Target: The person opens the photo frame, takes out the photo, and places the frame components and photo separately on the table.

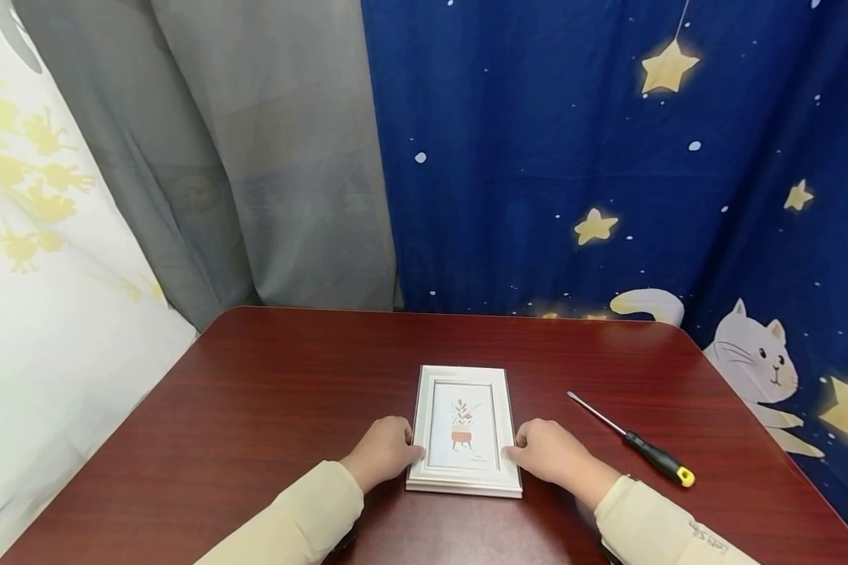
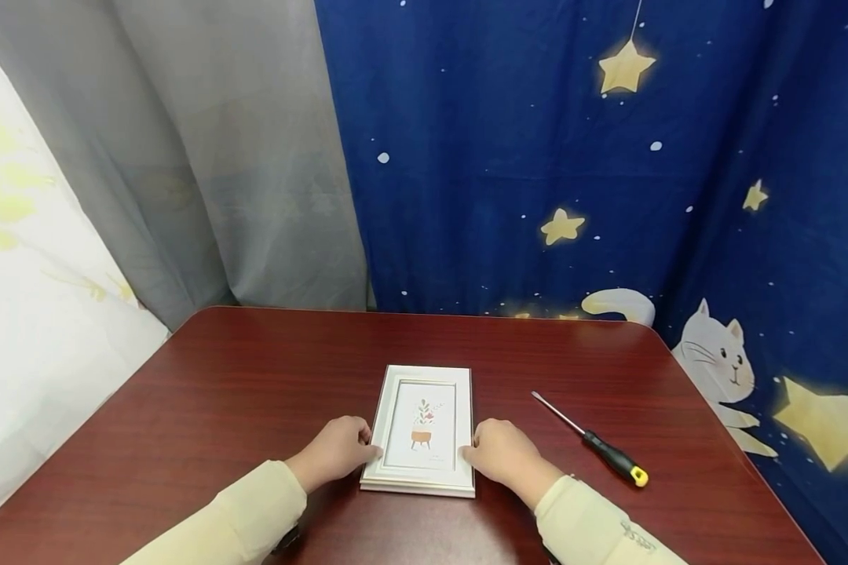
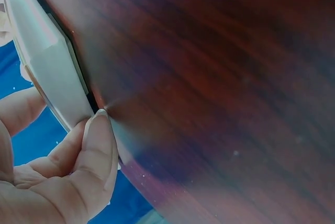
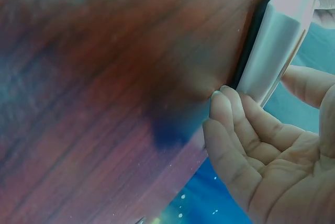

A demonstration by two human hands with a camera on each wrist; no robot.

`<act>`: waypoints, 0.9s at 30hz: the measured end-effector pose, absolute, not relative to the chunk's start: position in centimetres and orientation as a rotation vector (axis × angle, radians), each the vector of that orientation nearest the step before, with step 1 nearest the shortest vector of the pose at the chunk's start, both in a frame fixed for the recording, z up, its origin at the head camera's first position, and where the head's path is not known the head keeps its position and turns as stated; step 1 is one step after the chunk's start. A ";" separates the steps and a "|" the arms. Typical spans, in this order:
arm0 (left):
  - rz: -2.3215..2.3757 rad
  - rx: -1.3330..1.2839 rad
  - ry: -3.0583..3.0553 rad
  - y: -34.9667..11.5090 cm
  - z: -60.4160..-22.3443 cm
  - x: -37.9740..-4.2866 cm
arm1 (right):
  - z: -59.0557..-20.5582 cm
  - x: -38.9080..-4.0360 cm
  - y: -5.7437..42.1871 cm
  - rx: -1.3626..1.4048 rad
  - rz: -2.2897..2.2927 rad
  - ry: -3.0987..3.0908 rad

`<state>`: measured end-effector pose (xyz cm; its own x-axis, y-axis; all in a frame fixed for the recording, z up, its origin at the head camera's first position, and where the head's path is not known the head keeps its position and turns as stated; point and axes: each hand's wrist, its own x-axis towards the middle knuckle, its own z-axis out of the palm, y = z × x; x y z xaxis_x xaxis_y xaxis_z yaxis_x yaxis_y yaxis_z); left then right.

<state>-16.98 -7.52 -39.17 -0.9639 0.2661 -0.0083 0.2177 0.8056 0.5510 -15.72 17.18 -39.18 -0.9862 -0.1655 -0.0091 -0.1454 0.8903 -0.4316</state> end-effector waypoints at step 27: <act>0.836 0.505 2.933 -7.6 -39.2 -16.9 | -39.2 -15.4 17.1 -0.283 -0.635 3.024</act>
